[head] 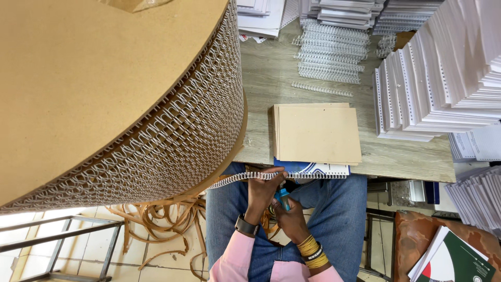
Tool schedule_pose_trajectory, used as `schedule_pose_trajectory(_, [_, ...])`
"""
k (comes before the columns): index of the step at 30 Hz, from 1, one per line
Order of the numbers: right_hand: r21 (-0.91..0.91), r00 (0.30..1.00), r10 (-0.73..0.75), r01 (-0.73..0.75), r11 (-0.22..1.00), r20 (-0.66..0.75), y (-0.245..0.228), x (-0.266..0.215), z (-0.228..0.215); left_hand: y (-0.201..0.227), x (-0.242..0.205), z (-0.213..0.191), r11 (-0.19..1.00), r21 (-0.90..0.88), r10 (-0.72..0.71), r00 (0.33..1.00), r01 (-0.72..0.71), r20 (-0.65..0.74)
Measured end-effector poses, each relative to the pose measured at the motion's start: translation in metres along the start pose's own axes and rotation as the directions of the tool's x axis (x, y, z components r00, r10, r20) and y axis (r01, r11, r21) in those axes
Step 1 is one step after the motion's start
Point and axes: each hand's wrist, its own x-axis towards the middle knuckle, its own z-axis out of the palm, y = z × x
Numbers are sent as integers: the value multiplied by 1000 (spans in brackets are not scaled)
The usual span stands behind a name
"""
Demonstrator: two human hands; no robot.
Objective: The person sits on a chair and cuts a continuous metal spiral binding wire from a large roll using pliers. They measure the wire against a notebook on their lap, cut it to length, and place the finished pieces on the table.
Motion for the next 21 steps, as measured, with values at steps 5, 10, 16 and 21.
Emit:
schedule_pose_trajectory(5, [124, 996, 29, -18, 992, -83, 29, -3, 14, -27, 20, 2, 985, -7, 175, 985, -175, -15])
schedule_pose_trajectory(10, [334, 947, -53, 163, 928, -317, 12, 19, 3, -39, 22, -6, 962, 100, 250, 966, -255, 61])
schedule_pose_trajectory(16, [632, 920, 91, 186, 752, -380, -46, 36, -6, -39, 27, 0, 676, 3, 736, 674, -737, -63])
schedule_pose_trajectory(21, [719, 919, 147, 178, 671, -365, -25, 26, -6, -55, 36, -6, 619, -64, 783, 621, -783, -34])
